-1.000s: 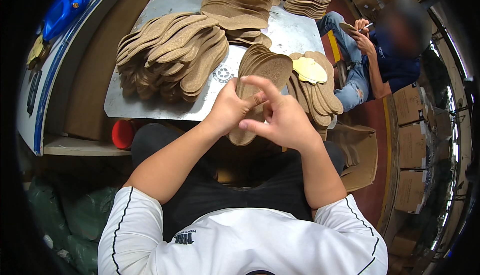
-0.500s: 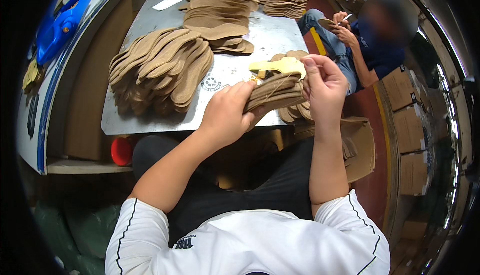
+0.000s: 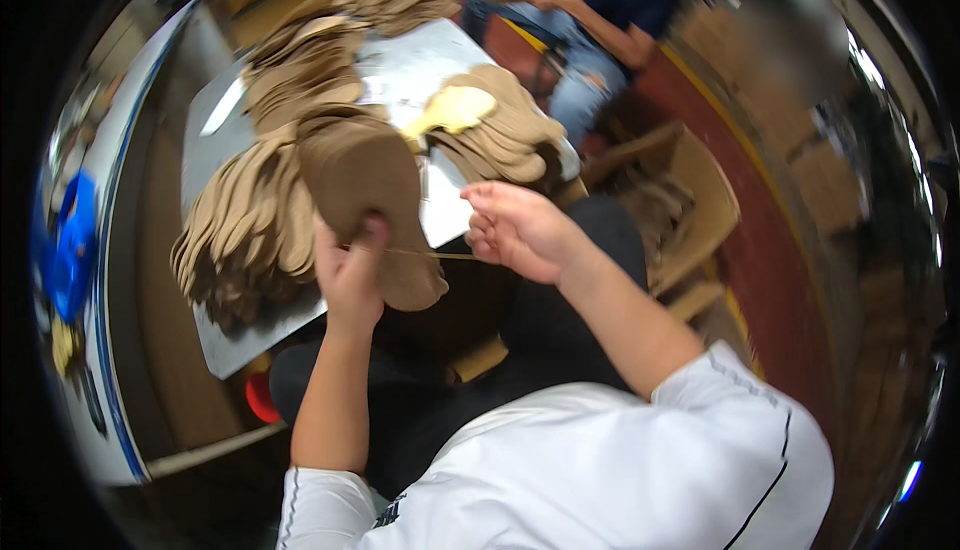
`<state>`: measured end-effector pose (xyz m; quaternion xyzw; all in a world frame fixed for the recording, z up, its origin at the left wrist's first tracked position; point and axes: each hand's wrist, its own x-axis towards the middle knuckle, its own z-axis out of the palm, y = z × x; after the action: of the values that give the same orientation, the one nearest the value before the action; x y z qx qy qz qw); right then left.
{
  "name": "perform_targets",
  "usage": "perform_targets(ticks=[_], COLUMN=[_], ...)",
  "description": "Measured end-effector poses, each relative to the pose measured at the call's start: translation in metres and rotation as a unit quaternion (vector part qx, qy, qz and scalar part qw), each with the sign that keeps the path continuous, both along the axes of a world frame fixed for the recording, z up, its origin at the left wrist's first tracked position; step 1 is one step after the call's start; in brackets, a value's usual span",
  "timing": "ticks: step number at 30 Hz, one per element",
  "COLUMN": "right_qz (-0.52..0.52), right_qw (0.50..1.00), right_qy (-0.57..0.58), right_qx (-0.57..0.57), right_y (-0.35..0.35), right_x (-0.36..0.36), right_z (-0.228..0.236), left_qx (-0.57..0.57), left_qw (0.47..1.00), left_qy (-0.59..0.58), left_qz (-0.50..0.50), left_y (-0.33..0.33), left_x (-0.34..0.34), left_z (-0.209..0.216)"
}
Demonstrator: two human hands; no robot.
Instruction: The person repeatedly picks up stacks of brown shoe insoles from a metal worktable, aligns them, and places them into cardboard boxes on the floor. A coworker is visible across the table working on similar items.
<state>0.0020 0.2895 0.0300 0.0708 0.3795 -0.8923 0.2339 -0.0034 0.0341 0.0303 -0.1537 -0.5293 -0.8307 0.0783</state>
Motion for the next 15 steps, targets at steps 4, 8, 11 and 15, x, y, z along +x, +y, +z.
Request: perform_targets(ticks=[4,8,11,15], right_qz=[-0.17,-0.299,-0.214,-0.205], right_qw=[0.978,0.821,0.761,0.926], right_qy=[0.049,0.307,0.332,0.219], right_qx=[0.114,0.378,0.515,0.228], right_y=[0.022,0.014,0.005,0.053], right_x=[0.029,0.08,0.124,0.159], right_z=[0.016,0.006,-0.003,0.0], left_qx=[0.109,0.087,0.059,-0.249], left_qw=[0.971,0.959,0.944,0.909], left_qy=[-0.209,-0.241,-0.3,-0.026], left_qz=[-0.048,-0.123,-0.12,-0.332], left_y=[0.009,0.015,0.039,0.079], left_x=[0.002,0.02,0.058,0.076], left_z=[-0.02,-0.03,-0.033,-0.026])
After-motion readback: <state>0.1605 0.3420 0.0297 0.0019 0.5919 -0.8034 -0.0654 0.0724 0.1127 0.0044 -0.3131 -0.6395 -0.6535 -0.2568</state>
